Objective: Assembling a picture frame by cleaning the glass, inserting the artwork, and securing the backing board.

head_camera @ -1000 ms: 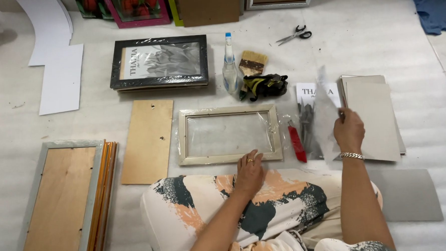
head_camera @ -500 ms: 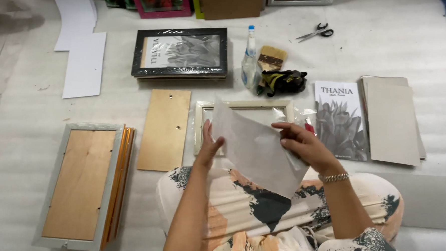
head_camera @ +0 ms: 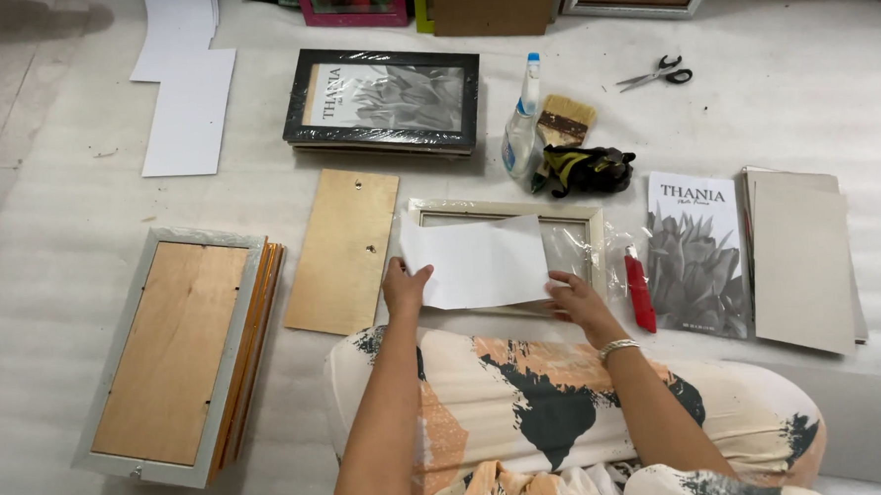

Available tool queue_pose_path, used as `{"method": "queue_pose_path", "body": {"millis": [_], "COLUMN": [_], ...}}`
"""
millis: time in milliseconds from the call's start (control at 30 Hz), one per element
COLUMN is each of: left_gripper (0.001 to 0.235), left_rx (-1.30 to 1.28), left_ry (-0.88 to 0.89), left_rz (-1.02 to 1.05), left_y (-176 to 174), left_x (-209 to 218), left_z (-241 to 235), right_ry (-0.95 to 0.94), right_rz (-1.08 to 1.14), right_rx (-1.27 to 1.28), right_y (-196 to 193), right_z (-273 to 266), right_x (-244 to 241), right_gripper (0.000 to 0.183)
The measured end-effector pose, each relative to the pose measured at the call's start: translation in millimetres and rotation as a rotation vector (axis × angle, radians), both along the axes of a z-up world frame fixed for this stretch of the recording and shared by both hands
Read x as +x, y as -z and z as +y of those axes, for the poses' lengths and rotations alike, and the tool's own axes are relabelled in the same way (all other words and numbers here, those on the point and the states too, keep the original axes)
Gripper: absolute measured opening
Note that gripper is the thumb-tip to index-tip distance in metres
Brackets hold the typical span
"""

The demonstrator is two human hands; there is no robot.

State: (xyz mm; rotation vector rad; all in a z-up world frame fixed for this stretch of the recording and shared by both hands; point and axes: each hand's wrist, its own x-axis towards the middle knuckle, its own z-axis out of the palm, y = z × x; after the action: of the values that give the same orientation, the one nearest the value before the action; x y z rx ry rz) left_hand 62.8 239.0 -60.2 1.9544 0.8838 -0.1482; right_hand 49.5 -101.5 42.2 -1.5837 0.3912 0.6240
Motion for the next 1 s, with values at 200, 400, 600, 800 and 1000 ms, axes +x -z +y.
{"method": "queue_pose_path", "body": {"millis": [200, 400, 600, 800, 1000], "left_gripper": [0.075, 0.059, 0.084, 0.078, 0.044], "left_rx": [-0.109, 0.023, 0.310, 0.654, 0.759], "left_ry": [0.008, -0.050, 0.061, 0.290, 0.657], "left_rz": [-0.092, -0.174, -0.200, -0.056, -0.041], "left_y": [-55, -103, -100, -112, -59], "left_x": [-7, -20, -18, -19, -10], "left_z": [-18, -27, -39, -41, -49], "right_ry": [-0.259, -0.363, -0.197, -0.473, -0.421], "right_rz": [-0.341, -0.464, -0.933, -0.977, -0.969], "right_rx": [-0.701, -1.049, -1.427, -0.931, -1.043], "right_y": [-10, 48, 85, 35, 56], "right_z": [30, 12, -4, 35, 22], "right_x": [-13, -4, 2, 3, 8], "right_gripper": [0.066, 0.046, 0.016, 0.052, 0.045]}}
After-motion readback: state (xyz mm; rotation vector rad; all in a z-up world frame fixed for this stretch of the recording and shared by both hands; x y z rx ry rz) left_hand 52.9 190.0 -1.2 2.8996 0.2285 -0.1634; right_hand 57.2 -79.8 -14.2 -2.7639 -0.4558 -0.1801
